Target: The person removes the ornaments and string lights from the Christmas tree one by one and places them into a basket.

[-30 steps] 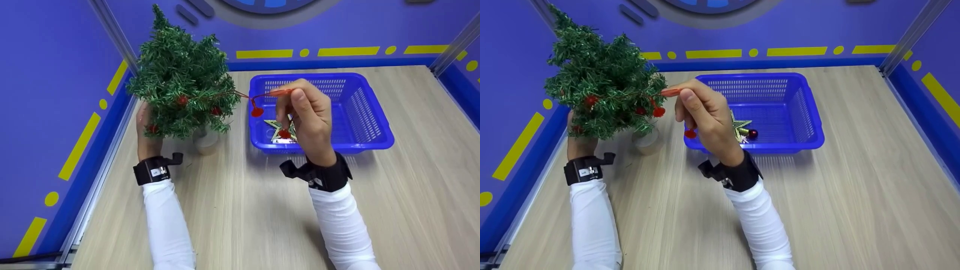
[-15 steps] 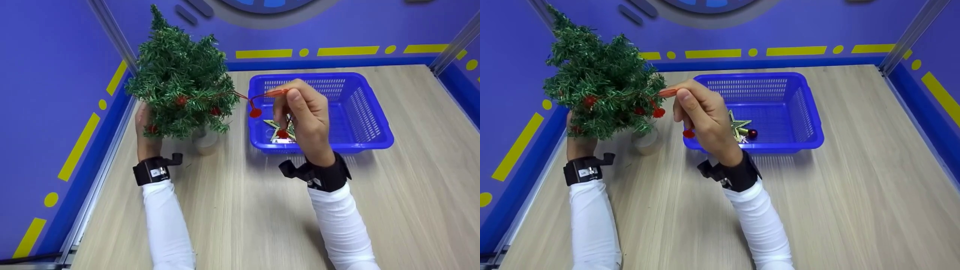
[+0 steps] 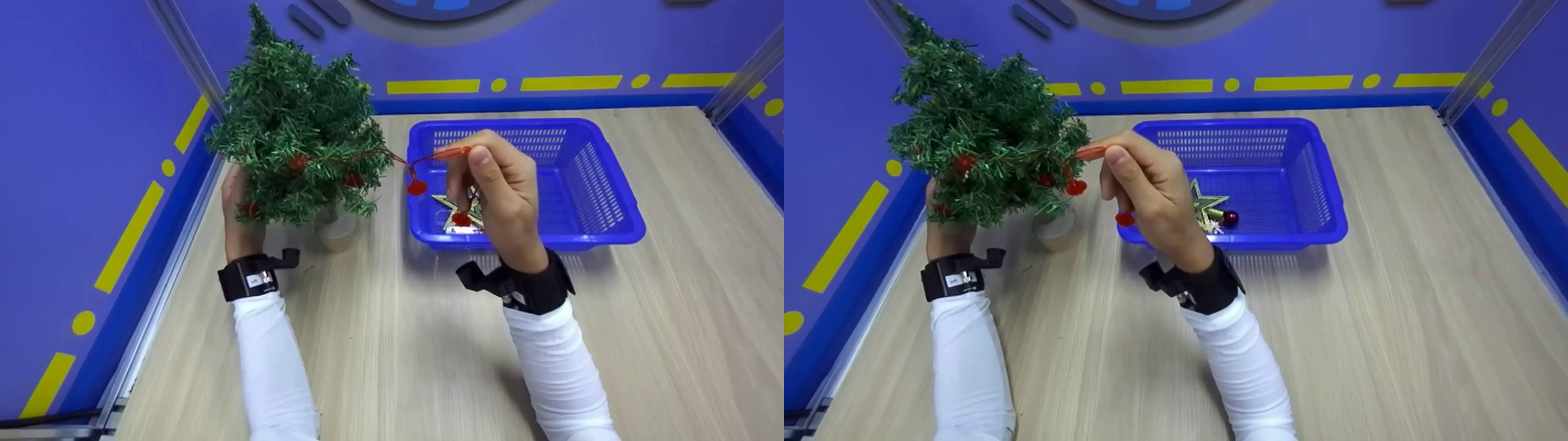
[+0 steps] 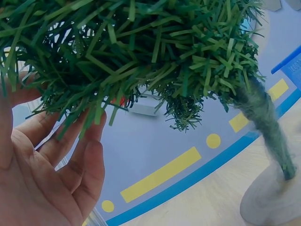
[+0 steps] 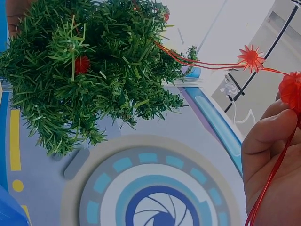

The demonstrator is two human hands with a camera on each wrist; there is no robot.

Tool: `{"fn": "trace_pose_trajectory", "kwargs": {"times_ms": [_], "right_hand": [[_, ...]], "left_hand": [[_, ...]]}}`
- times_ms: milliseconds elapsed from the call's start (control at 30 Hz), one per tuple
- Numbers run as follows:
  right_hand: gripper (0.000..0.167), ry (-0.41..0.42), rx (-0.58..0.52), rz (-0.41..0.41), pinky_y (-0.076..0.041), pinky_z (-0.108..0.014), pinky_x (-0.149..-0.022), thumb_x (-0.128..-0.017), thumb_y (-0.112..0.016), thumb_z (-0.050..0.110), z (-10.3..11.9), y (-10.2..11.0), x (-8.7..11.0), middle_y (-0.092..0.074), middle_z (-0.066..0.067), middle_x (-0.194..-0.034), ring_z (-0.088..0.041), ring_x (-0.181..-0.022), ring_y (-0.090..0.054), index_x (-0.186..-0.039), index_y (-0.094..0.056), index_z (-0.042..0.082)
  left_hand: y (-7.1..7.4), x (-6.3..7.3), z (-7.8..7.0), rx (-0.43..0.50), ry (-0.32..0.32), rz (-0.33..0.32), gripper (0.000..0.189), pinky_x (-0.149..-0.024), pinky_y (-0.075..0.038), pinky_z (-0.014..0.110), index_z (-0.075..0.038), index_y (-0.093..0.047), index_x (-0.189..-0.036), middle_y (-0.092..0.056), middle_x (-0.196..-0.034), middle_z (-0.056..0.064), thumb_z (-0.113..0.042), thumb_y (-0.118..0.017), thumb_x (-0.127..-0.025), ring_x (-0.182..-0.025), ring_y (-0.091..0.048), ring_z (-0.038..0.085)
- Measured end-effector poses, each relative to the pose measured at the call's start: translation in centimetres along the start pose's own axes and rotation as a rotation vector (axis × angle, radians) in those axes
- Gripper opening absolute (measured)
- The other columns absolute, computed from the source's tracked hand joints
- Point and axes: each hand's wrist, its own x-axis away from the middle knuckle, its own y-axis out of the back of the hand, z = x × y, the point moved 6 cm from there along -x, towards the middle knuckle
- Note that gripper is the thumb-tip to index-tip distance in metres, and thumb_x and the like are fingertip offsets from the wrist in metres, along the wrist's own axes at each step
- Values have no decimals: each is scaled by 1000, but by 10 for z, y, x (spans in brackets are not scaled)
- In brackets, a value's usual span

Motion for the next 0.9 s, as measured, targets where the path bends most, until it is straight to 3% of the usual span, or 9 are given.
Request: {"fn": "trace_pose_trajectory", "kwargs": {"times_ms": [133,300,367,467,900], "right_hand": [[52,7,8,-4,-33,-23,-41,-105,-54,36,0,0,0,-53,-9,-61,-13,-45,-43,-98,-65,-14],[52,10,17,-2,-33,-23,-42,-105,-54,37,0,0,0,-53,-9,-61,-13,-46,-43,-98,-66,-14],[52,9,22,-1,-33,-23,-42,-105,-54,37,0,0,0,-53,-9,-61,-13,-46,-43,-98,-66,-13],[52,3,30,3,-33,-23,-41,-105,-53,37,-1,0,0,-53,-8,-61,-13,-46,-43,-98,-65,-13],[53,-3,58,24,-34,-23,-41,-106,-52,39,-2,0,1,-54,-7,-61,-13,-46,-43,-100,-66,-13]], "left_hand": [[2,-1,0,48,39,-51,50,-113,-41,29,-15,-57,-144,-55,-149,3,-43,-56,-103,-143,-45,19],[2,-1,0,71,33,-39,51,-113,-41,29,-14,-57,-145,-55,-150,4,-42,-57,-102,-143,-45,19],[-1,0,1,48,12,4,54,-112,-42,30,-16,-57,-144,-54,-149,6,-48,-57,-101,-143,-45,20],[-1,0,2,34,12,3,55,-110,-44,29,-18,-60,-141,-57,-145,5,-54,-59,-98,-141,-47,20],[-4,0,-1,-23,-38,-2,49,-110,-43,31,-18,-65,-135,-59,-142,4,-52,-55,-101,-139,-48,21]]}}
